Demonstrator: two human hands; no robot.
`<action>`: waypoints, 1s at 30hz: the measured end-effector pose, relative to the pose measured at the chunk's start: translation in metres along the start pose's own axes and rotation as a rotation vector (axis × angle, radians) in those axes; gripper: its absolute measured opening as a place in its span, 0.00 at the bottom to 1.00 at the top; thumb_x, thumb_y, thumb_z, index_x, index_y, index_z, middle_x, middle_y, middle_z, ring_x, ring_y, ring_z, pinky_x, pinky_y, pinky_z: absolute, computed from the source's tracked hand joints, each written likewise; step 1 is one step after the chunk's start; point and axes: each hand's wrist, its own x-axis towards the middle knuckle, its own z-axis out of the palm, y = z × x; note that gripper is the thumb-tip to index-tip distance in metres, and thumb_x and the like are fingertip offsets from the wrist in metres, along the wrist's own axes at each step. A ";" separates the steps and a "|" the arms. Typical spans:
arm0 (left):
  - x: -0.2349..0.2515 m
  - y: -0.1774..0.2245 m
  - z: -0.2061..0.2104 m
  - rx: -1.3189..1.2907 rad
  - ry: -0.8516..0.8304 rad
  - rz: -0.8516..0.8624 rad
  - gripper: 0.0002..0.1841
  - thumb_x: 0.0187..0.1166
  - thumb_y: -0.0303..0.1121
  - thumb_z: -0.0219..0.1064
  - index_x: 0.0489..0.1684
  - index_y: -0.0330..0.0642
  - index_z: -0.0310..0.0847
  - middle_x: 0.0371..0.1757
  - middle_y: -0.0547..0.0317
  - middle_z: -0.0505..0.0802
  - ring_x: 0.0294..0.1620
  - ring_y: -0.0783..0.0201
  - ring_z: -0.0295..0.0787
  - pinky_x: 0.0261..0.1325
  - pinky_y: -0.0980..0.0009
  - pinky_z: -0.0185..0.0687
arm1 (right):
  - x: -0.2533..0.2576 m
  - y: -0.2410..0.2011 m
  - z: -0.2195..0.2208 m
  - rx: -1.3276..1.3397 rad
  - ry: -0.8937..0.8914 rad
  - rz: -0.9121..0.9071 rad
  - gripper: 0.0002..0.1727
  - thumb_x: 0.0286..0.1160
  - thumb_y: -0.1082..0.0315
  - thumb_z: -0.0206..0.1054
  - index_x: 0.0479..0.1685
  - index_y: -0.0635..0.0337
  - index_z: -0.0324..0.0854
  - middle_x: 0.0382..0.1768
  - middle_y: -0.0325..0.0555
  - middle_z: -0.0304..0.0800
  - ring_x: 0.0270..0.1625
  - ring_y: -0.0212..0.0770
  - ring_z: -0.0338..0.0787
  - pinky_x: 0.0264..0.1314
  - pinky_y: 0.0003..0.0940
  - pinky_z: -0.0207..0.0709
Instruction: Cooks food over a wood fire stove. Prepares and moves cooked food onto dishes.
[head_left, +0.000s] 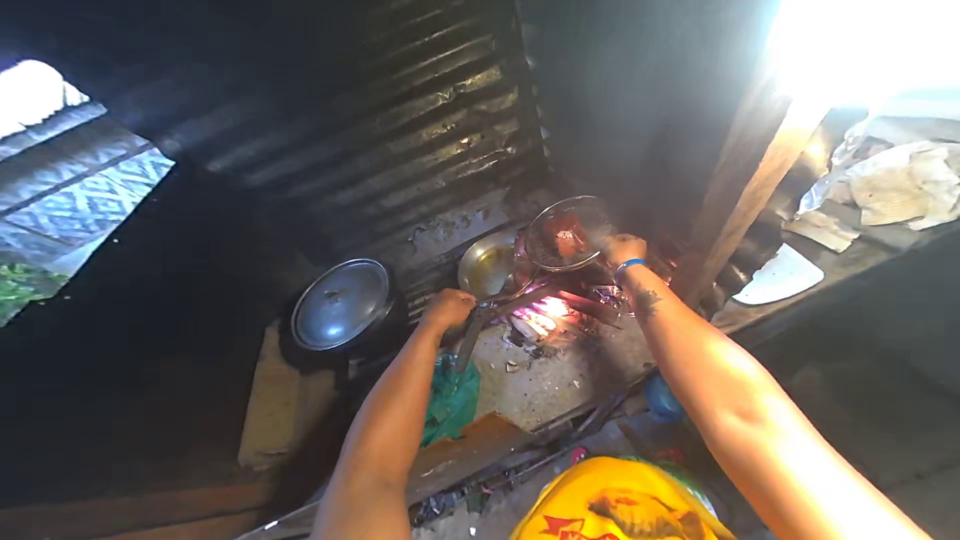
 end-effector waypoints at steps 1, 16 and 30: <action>0.001 -0.001 0.000 -0.071 -0.018 -0.034 0.17 0.92 0.40 0.56 0.64 0.46 0.90 0.49 0.45 0.94 0.47 0.52 0.90 0.57 0.46 0.83 | 0.002 0.001 0.002 -0.006 0.002 0.001 0.19 0.80 0.57 0.69 0.57 0.64 0.88 0.58 0.61 0.91 0.63 0.57 0.90 0.69 0.59 0.80; -0.051 0.077 -0.080 0.176 0.340 0.158 0.17 0.90 0.35 0.56 0.67 0.47 0.89 0.65 0.42 0.92 0.70 0.41 0.87 0.73 0.35 0.77 | -0.002 -0.009 0.031 -0.086 -0.093 -0.025 0.19 0.78 0.56 0.70 0.58 0.59 0.90 0.59 0.60 0.91 0.64 0.58 0.89 0.70 0.63 0.79; -0.012 0.056 -0.077 0.248 0.446 -0.033 0.18 0.87 0.38 0.57 0.69 0.53 0.88 0.65 0.43 0.92 0.66 0.37 0.89 0.59 0.29 0.82 | -0.020 -0.033 0.007 -0.332 -0.085 -0.062 0.19 0.84 0.56 0.64 0.58 0.61 0.90 0.66 0.61 0.88 0.74 0.60 0.82 0.77 0.64 0.71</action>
